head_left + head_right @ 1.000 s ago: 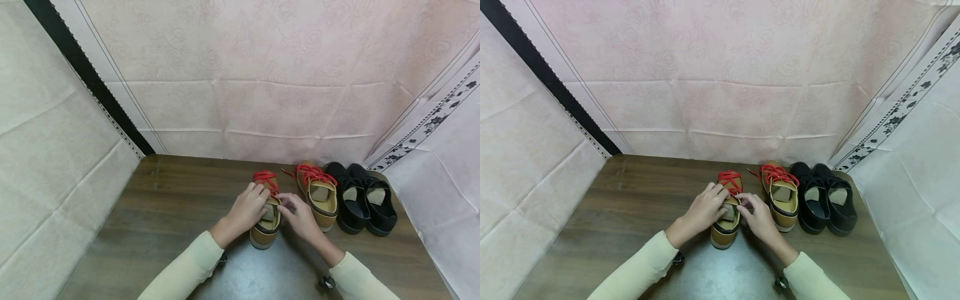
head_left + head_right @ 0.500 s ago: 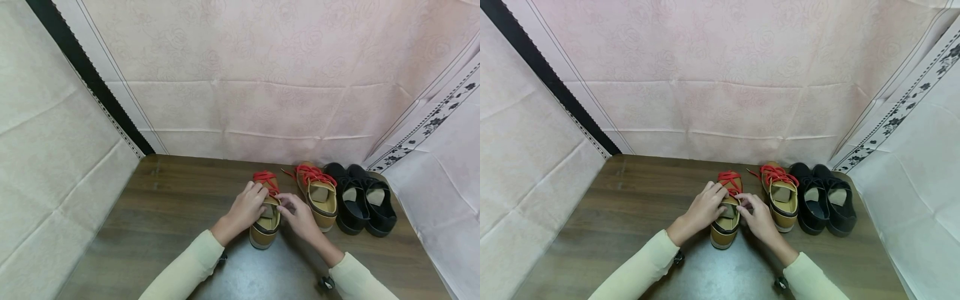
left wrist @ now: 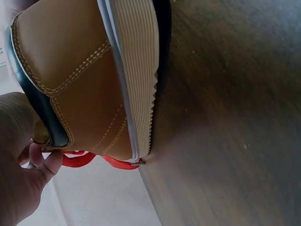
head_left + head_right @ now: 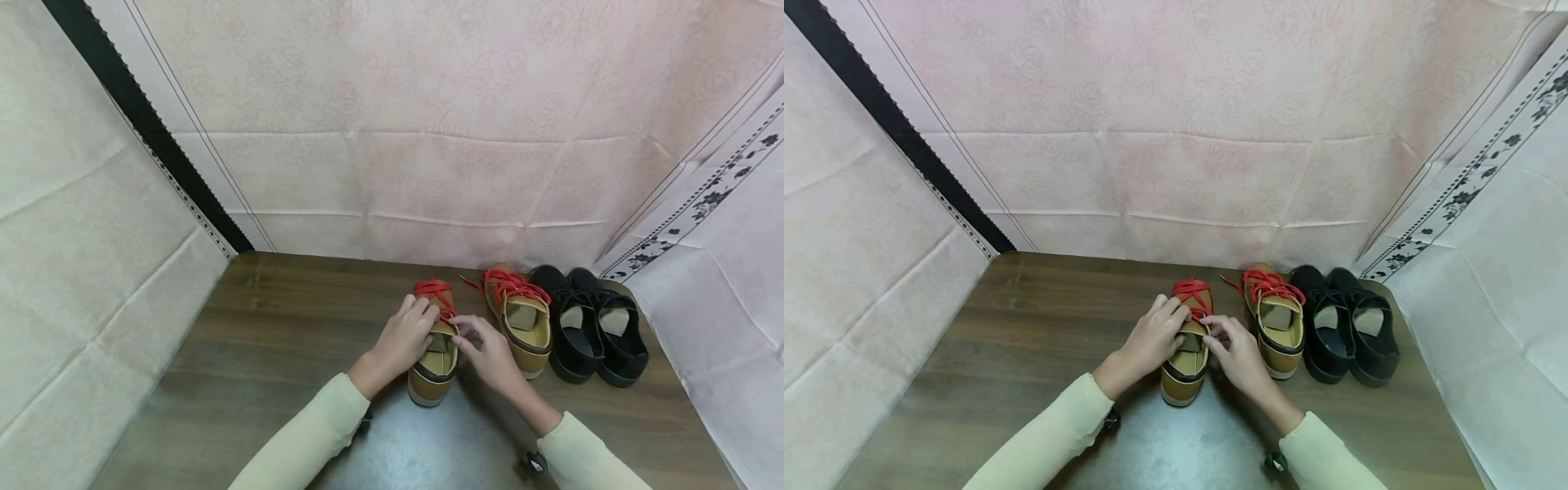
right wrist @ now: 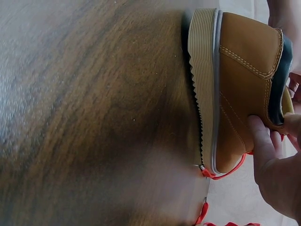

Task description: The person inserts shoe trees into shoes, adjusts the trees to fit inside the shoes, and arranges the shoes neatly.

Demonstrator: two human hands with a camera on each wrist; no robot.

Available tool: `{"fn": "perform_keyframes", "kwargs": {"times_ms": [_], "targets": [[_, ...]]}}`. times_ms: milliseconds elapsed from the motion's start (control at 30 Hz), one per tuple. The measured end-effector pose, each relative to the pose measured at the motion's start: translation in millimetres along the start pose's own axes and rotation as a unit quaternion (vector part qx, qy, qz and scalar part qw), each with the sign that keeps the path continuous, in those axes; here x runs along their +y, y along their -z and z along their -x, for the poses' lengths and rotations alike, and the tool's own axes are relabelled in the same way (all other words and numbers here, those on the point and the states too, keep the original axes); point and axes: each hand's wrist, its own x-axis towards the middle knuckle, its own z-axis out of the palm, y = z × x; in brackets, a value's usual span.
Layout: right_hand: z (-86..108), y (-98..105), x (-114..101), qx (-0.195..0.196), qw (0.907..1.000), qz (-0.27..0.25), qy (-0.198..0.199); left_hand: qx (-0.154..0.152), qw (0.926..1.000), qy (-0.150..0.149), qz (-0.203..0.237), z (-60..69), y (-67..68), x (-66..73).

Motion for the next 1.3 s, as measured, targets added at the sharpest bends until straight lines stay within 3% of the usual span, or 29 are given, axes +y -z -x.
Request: {"fn": "perform_keyframes", "kwargs": {"times_ms": [400,567,867,1067,1300], "targets": [[-0.1,0.4,0.3,0.001,1.0000,0.001,0.006,0.015,0.9996,-0.008,-0.022,1.3,-5.9,-1.1],[-0.8,0.7,0.5,-0.001,1.0000,0.002,0.002,0.020,0.9996,-0.014,-0.012,2.5,-5.3,-1.4],[0.5,2.1,0.0,-0.004,1.0000,-0.007,-0.005,0.012,0.9994,-0.032,-0.004,8.1,6.3,-1.0],[3.7,8.0,-6.3,-0.009,0.9998,0.005,-0.015,0.035,0.9980,-0.052,0.000,16.2,16.1,2.0],[5.7,17.9,-10.6,-0.005,0.9992,0.040,0.002,0.050,0.9966,-0.066,-0.002,22.8,29.3,7.7]]}}
